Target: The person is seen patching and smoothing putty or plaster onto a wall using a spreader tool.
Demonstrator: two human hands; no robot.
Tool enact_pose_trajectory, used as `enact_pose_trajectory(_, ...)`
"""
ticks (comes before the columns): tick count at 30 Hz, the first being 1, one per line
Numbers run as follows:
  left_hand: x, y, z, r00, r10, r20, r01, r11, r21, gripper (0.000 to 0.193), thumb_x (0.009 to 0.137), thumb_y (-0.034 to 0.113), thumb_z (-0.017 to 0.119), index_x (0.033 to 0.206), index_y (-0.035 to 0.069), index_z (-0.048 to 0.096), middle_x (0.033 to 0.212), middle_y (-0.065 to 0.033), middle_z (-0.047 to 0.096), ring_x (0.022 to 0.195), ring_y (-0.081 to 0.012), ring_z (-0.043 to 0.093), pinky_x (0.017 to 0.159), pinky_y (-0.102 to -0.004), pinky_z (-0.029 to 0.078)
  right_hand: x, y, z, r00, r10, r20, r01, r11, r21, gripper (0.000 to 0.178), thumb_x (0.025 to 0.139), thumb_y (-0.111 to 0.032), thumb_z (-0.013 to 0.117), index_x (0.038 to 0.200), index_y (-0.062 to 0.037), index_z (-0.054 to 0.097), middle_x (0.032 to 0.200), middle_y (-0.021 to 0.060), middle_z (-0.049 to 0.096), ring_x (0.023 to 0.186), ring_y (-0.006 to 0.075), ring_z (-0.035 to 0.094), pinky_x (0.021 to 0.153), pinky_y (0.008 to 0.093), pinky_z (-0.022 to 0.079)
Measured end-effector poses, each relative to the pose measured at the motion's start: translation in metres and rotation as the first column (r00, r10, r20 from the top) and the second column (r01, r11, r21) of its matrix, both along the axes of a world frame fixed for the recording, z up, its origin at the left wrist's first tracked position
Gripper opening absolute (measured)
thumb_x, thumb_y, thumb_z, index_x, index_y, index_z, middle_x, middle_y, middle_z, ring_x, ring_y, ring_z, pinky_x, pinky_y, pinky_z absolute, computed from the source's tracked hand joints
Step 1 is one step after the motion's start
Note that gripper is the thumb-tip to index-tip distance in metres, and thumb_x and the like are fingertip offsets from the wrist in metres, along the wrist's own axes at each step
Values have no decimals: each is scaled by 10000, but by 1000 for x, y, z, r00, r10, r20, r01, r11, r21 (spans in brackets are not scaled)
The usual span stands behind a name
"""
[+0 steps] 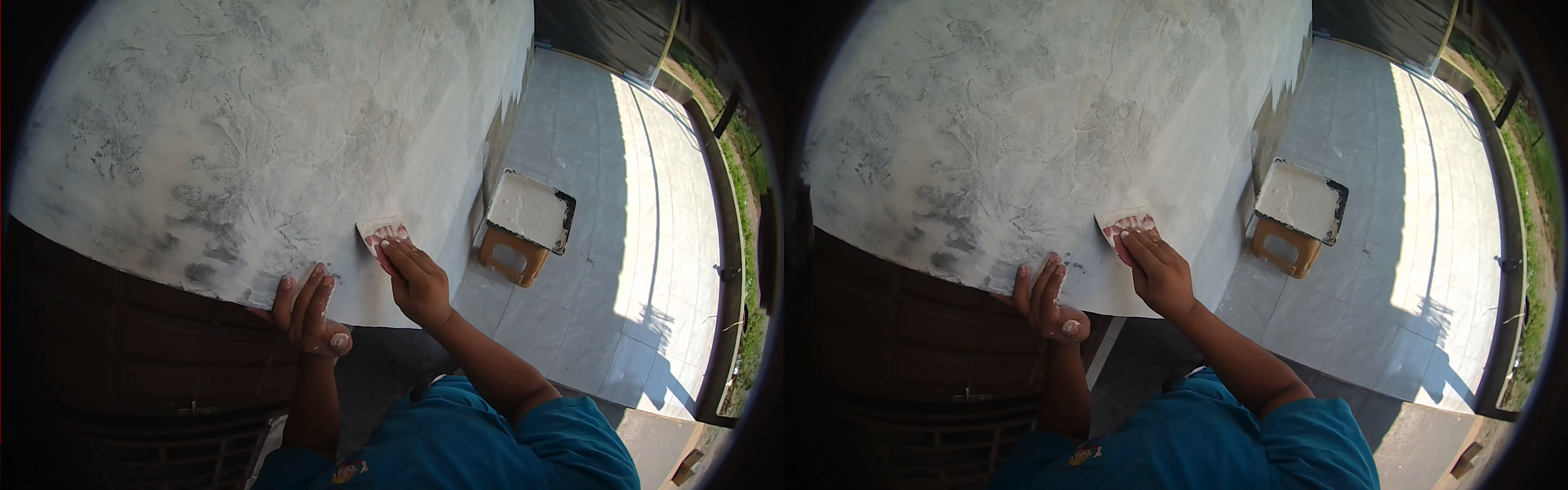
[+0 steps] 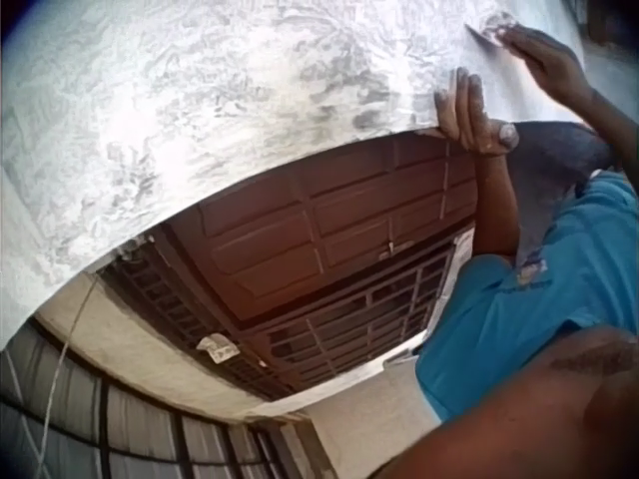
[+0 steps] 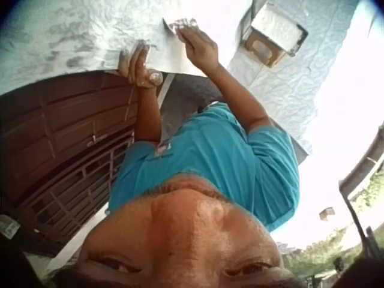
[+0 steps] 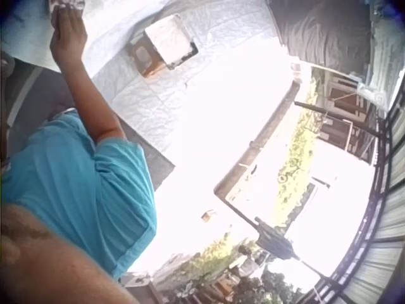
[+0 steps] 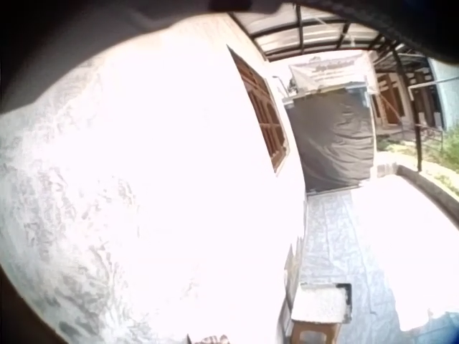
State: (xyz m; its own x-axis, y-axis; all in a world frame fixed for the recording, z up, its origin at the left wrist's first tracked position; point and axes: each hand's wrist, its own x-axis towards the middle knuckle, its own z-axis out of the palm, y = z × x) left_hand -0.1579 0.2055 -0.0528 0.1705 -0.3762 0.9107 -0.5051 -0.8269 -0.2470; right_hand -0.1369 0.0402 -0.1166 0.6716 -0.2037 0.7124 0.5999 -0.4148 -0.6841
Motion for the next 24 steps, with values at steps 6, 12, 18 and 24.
enact_pose_trajectory(6,0,3,1,999,-7,-47,7,1000,3,724,1009,402,126,999,-78,668,965,-179,719,1253,-348,472,1114,-439,341,25,-54,15,986,52,-156,-13,971,237,393,762,70,537,1099,-55,697,1021,143,714,890,261,709,782,322,553)
enact_pose_trajectory(12,-2,2,0,998,40,-58,-36,998,61,725,1011,381,98,994,-80,657,945,-197,716,1229,-327,496,1120,-440,311,105,-76,47,990,-44,-136,79,960,267,343,785,15,548,1084,-62,696,950,142,711,774,255,694,721,320,540)
enact_pose_trajectory(18,6,3,2,1000,28,6,-28,997,71,714,1005,373,106,983,-83,655,933,-198,717,1198,-322,517,1121,-442,302,-5,-27,-39,969,178,-172,-161,981,110,389,735,74,597,1081,-74,694,1071,129,697,976,275,681,875,366,551)
enact_pose_trajectory(24,3,6,0,999,28,-25,-26,997,73,695,1007,367,126,987,-88,649,939,-199,715,1232,-332,482,1122,-442,300,72,-75,58,997,-33,-71,52,955,291,362,770,61,557,1083,-63,690,975,131,711,815,268,700,732,322,554)
